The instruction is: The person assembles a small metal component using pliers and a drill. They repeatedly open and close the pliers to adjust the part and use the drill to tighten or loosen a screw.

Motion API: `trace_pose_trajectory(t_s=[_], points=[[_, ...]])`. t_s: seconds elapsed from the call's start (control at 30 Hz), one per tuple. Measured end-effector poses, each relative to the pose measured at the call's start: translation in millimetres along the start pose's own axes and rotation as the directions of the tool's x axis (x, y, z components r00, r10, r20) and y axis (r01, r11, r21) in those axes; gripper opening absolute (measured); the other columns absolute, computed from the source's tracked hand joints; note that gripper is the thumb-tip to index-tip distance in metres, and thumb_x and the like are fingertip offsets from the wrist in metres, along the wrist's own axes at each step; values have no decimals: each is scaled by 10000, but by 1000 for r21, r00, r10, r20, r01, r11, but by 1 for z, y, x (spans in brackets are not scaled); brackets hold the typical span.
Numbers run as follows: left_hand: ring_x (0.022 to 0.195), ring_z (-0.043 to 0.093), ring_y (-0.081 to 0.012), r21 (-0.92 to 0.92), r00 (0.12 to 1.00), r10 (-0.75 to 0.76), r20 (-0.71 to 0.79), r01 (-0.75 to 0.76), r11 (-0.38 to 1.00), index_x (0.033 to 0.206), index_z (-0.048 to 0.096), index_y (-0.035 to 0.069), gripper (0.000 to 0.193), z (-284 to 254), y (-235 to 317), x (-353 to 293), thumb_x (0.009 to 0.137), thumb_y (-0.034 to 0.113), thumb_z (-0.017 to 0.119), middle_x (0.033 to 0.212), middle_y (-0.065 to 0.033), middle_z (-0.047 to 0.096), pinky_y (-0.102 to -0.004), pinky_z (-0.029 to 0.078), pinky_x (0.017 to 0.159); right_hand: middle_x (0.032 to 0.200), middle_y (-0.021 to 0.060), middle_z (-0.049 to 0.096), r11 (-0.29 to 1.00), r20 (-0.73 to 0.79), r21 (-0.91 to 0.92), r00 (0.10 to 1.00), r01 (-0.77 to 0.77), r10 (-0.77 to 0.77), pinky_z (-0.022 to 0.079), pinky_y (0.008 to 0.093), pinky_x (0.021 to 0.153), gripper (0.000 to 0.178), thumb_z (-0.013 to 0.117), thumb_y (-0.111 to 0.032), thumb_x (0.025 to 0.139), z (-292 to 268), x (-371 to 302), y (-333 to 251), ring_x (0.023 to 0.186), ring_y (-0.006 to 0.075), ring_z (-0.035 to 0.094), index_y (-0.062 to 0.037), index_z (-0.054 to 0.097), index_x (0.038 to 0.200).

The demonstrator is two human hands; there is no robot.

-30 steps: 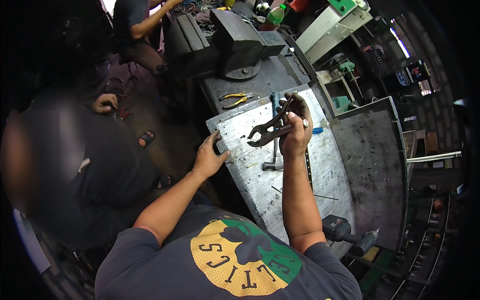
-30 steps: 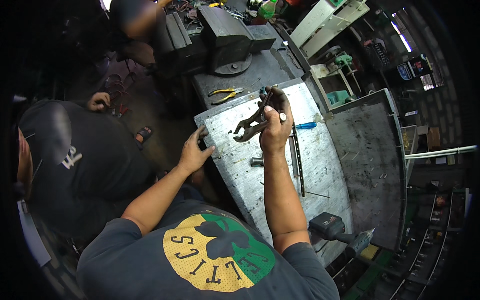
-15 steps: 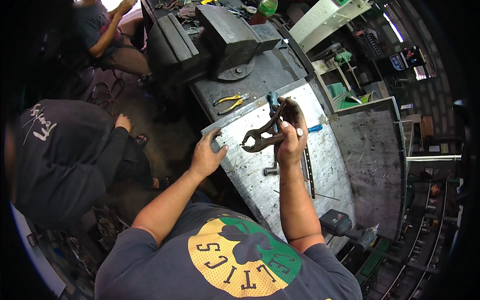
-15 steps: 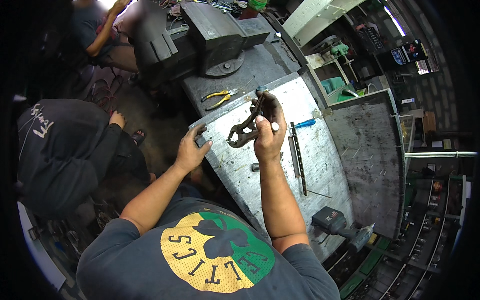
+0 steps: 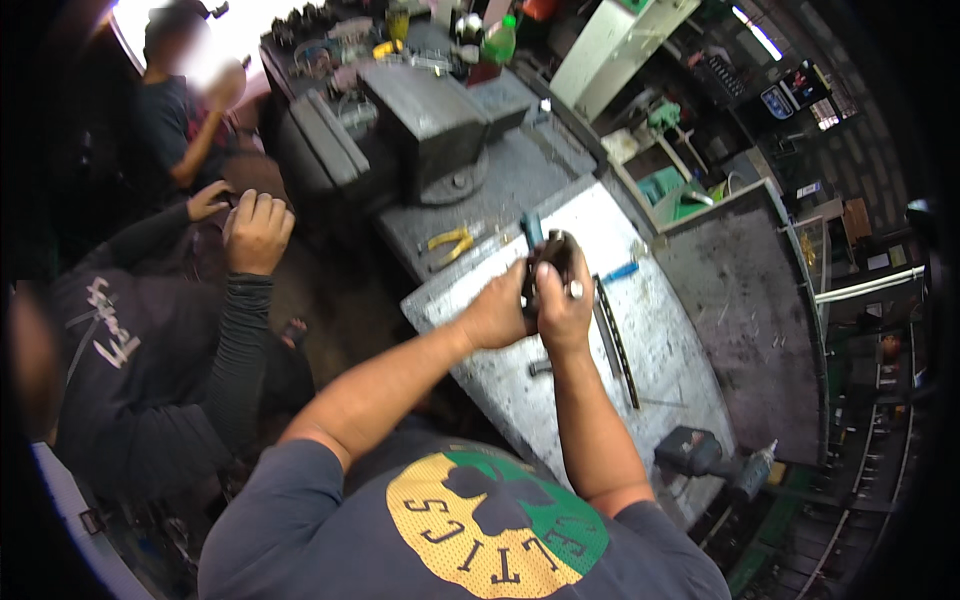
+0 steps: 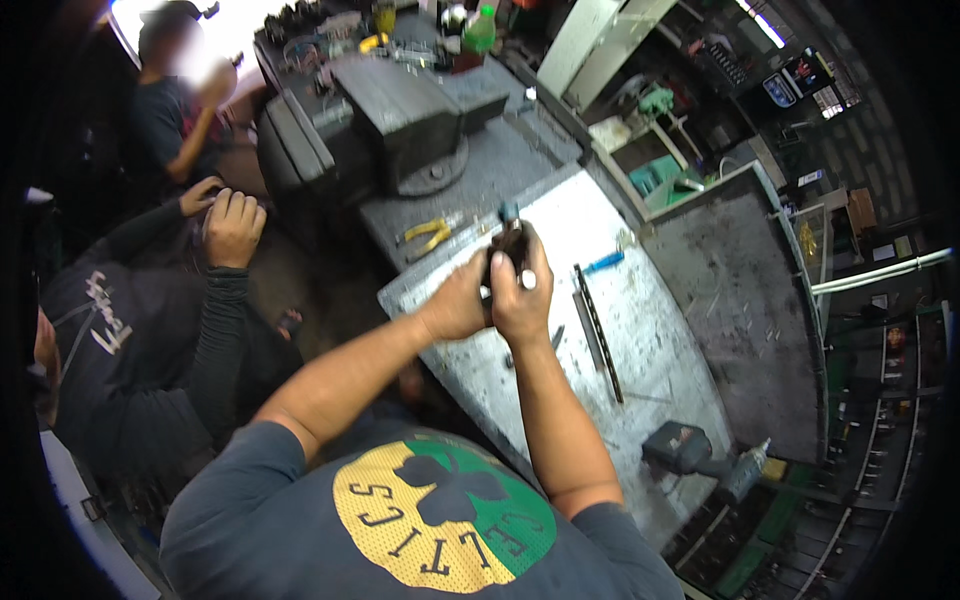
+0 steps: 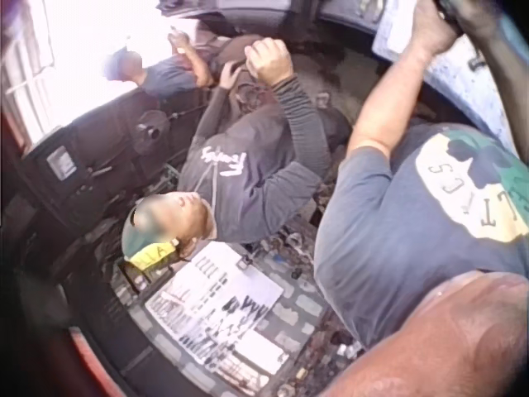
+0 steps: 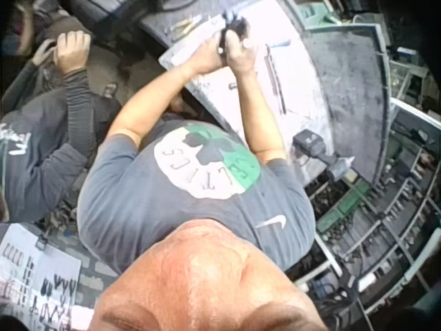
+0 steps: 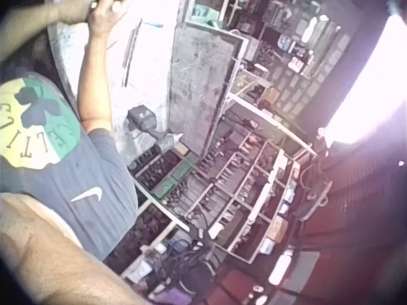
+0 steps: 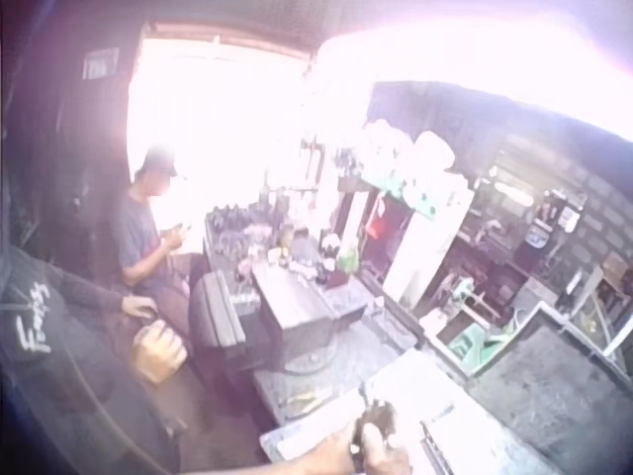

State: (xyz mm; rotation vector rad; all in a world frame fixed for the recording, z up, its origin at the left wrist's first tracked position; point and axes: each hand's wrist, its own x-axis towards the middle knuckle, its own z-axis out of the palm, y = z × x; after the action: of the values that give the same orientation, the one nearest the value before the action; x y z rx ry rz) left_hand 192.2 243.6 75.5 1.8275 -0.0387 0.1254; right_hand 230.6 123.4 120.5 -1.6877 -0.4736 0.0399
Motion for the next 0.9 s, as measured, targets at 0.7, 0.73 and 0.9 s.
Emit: trace_pose_trajectory(t_s=[0.7,0.73,0.9], points=[[996,731,-417,159,991,127,30,-130,979,1177,700,17,402,3,-9,-8,860,247,792,1060,-252,750,-480,576,876,823,53,664,992,-222,99,973,81,-57,515,288,690,171,730,-120,988,15,-11,-11,741,122,612,29,645,985],[1049,723,-401,189,984,110,138,-135,973,1183,702,15,392,-9,-8,-6,865,228,787,1117,-250,745,-474,562,922,848,57,667,995,-210,73,976,71,-54,521,296,701,192,747,-129,977,17,-17,-13,761,132,619,30,649,1020],[1196,679,-339,318,915,-140,378,13,948,1294,681,58,564,-48,1,-7,807,257,883,1258,-198,721,-419,524,1050,946,138,745,995,-28,-100,1000,-13,10,563,353,815,210,754,-138,941,8,-5,-14,905,240,728,37,696,1042]])
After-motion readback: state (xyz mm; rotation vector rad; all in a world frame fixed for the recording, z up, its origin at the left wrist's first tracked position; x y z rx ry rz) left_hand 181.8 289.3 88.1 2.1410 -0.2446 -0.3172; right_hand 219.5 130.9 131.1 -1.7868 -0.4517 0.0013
